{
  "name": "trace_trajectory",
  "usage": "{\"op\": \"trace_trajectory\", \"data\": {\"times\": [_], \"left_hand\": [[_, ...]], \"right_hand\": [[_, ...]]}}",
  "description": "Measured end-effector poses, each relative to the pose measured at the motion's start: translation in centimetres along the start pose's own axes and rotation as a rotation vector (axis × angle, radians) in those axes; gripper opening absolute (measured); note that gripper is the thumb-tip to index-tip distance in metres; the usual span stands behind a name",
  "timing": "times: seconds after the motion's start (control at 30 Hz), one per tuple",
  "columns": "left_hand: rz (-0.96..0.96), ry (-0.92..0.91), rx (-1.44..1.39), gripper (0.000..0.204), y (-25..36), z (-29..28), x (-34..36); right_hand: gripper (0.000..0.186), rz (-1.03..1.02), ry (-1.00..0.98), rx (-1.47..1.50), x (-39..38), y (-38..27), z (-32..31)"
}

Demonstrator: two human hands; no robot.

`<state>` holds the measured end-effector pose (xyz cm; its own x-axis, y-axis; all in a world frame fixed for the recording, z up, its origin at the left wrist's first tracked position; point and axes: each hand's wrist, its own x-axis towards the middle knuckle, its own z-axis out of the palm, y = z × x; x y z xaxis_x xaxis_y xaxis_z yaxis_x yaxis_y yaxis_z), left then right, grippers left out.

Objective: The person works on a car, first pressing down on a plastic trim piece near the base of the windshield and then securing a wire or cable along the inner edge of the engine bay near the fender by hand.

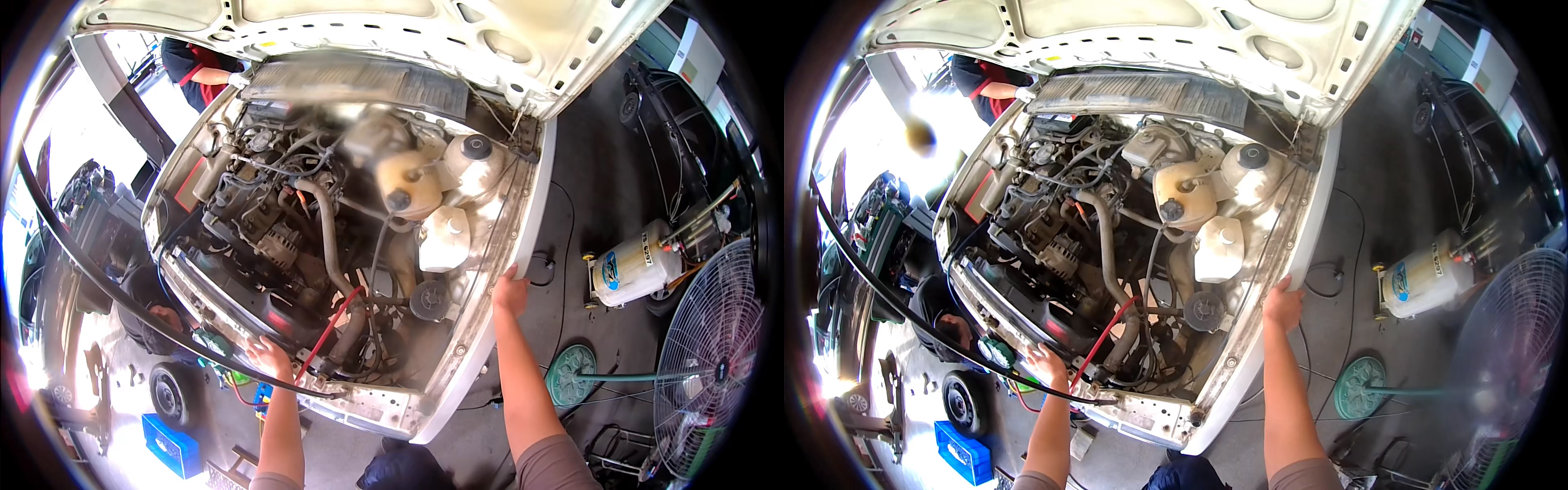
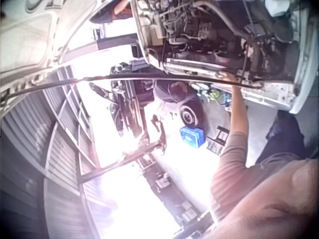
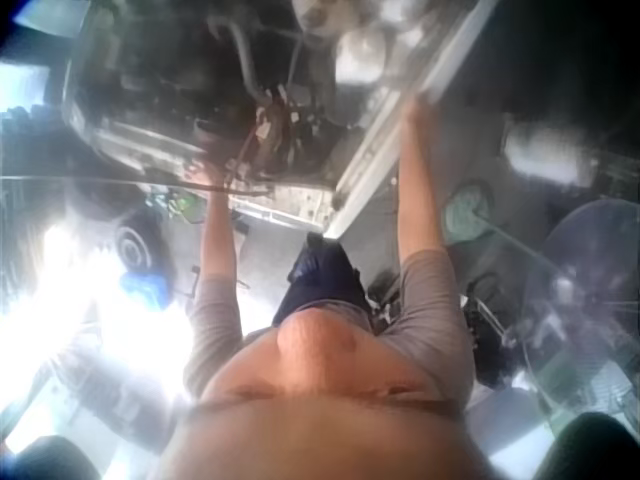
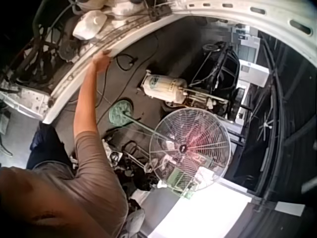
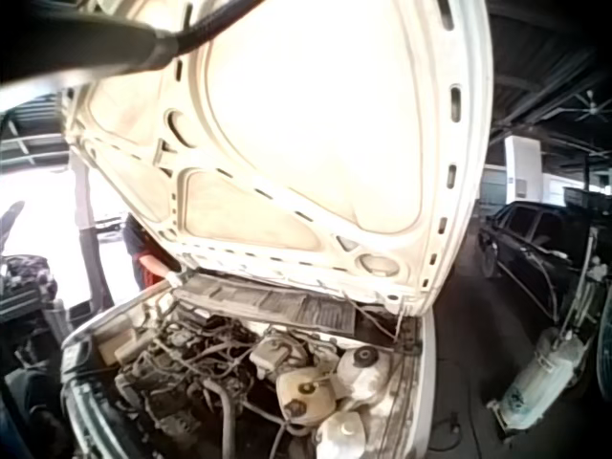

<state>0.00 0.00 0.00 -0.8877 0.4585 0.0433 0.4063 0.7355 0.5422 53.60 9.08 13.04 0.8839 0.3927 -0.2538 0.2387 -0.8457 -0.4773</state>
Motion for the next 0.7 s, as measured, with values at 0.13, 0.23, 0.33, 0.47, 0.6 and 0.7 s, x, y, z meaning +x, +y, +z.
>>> {"op": "trace_trajectory", "data": {"times": [0.13,0.23,0.33,0.47,0.6,0.7], "left_hand": [[-0.005,0.012,0.0,0.062,0.9,-0.5,0.1],[-0.007,0.006,-0.004,0.062,1.2,-0.5,-0.4],[0.008,0.009,0.001,0.061,1.0,-0.5,-0.6],[0.025,0.026,0.01,0.06,0.4,-0.5,-0.2],[0.034,0.017,-0.022,0.059,0.9,-0.6,-0.7],[0.02,0.017,-0.033,0.059,1.1,-0.6,-0.8]], "right_hand": [[0.071,-0.021,0.061,0.02,0.5,0.3,1.6],[0.068,-0.035,0.109,0.034,1.2,0.8,2.0],[0.068,-0.048,0.1,0.037,1.3,0.9,1.8],[0.068,-0.065,0.107,0.047,0.6,0.6,1.6],[0.068,-0.043,0.096,0.028,0.5,0.6,1.1],[0.068,-0.083,0.134,0.04,1.3,1.2,1.8]]}}
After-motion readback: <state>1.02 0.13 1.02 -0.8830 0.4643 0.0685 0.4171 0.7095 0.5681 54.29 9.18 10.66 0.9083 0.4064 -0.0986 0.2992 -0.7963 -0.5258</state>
